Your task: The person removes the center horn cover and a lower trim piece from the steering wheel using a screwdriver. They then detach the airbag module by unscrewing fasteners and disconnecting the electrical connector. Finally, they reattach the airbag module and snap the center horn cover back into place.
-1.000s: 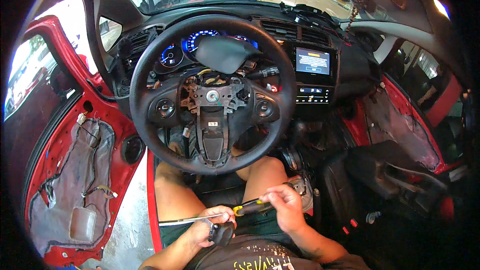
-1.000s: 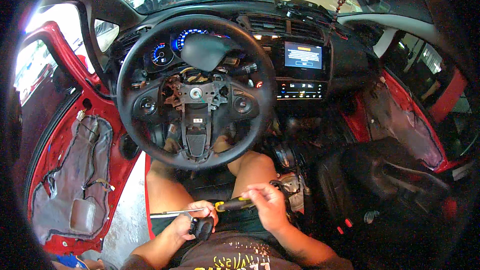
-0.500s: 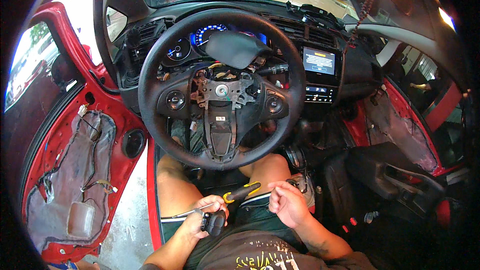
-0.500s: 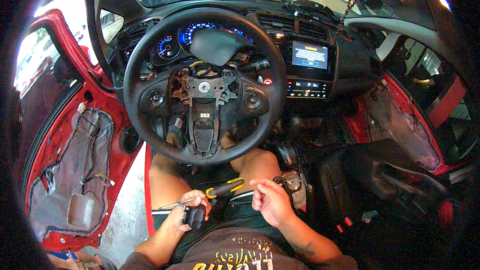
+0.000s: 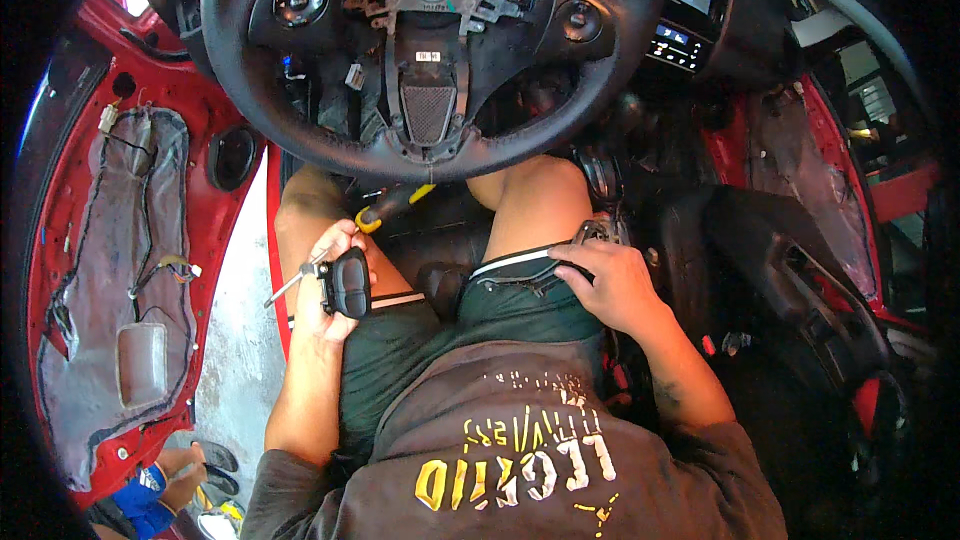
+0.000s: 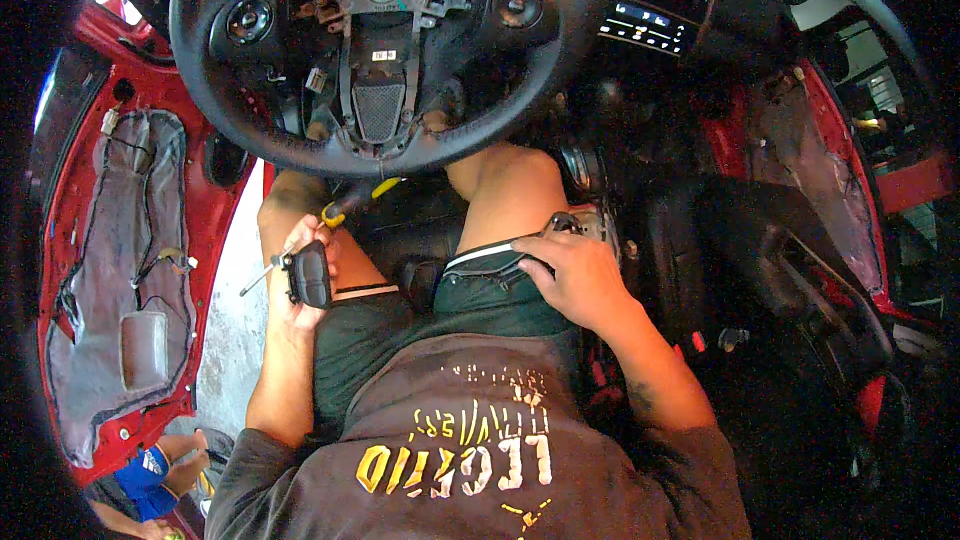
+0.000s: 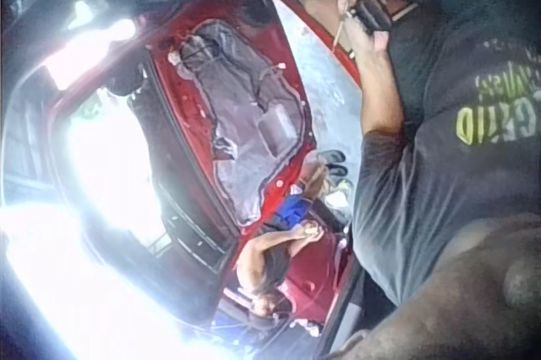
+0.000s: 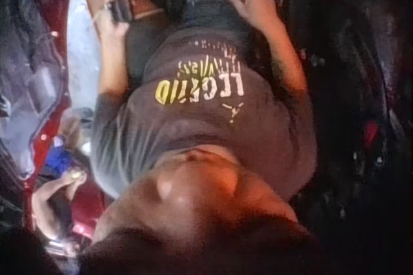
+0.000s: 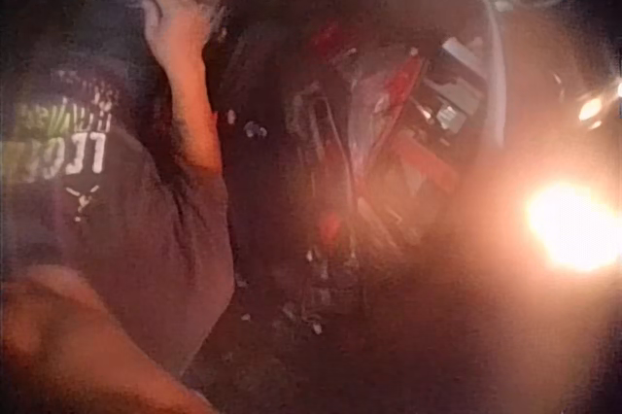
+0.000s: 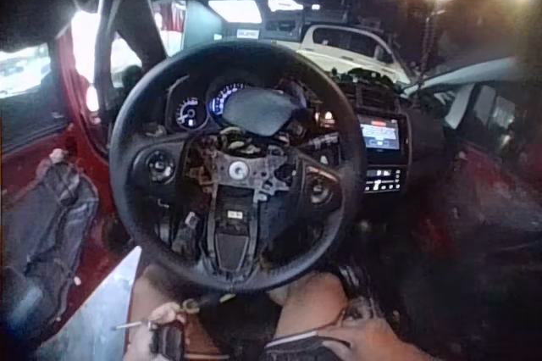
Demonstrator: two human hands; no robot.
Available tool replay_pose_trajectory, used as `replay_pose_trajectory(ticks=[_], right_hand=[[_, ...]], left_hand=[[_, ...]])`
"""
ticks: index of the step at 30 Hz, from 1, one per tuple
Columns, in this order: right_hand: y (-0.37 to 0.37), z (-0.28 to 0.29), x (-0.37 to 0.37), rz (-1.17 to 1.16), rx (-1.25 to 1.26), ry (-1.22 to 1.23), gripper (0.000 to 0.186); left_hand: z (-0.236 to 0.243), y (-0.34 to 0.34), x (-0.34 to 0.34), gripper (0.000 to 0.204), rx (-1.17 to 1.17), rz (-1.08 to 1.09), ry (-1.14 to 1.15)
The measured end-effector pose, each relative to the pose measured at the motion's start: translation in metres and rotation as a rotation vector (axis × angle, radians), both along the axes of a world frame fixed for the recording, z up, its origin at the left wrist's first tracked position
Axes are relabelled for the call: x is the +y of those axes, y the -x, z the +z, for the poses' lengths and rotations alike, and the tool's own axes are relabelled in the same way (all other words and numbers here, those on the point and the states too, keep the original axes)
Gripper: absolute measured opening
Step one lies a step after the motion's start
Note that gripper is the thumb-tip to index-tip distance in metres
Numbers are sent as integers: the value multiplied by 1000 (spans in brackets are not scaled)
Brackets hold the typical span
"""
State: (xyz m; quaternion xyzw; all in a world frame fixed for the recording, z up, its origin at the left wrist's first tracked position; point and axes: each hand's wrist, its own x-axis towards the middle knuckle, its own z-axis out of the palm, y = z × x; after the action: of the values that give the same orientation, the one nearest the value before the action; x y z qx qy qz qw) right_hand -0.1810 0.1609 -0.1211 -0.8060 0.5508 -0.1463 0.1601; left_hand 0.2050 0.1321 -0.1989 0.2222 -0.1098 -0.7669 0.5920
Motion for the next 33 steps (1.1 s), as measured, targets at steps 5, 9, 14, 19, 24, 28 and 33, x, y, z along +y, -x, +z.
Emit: replay_pose_trajectory(ticks=[5,9,14,19,24,28,33], right_hand=[[8,11,-2,11,13,-44,42],[20,17,-4,-62,-2,55,41],[32,36,-6,-355,-124,17,34],[45,44,0,-464,-126,46,29],[42,46,13,-453,-276,22,27],[1,29,56,127,-196,340,51],[-23,38,66,178,-194,350,72]], left_hand=[[0,-3,1,18,-12,-67,55],[-2,-1,0,19,2,-69,49],[-2,-1,1,19,-7,-83,58],[3,2,2,19,-17,-84,44],[7,16,12,20,-146,-263,56],[18,49,29,26,-211,-638,123],[30,95,33,32,-273,-861,199]])
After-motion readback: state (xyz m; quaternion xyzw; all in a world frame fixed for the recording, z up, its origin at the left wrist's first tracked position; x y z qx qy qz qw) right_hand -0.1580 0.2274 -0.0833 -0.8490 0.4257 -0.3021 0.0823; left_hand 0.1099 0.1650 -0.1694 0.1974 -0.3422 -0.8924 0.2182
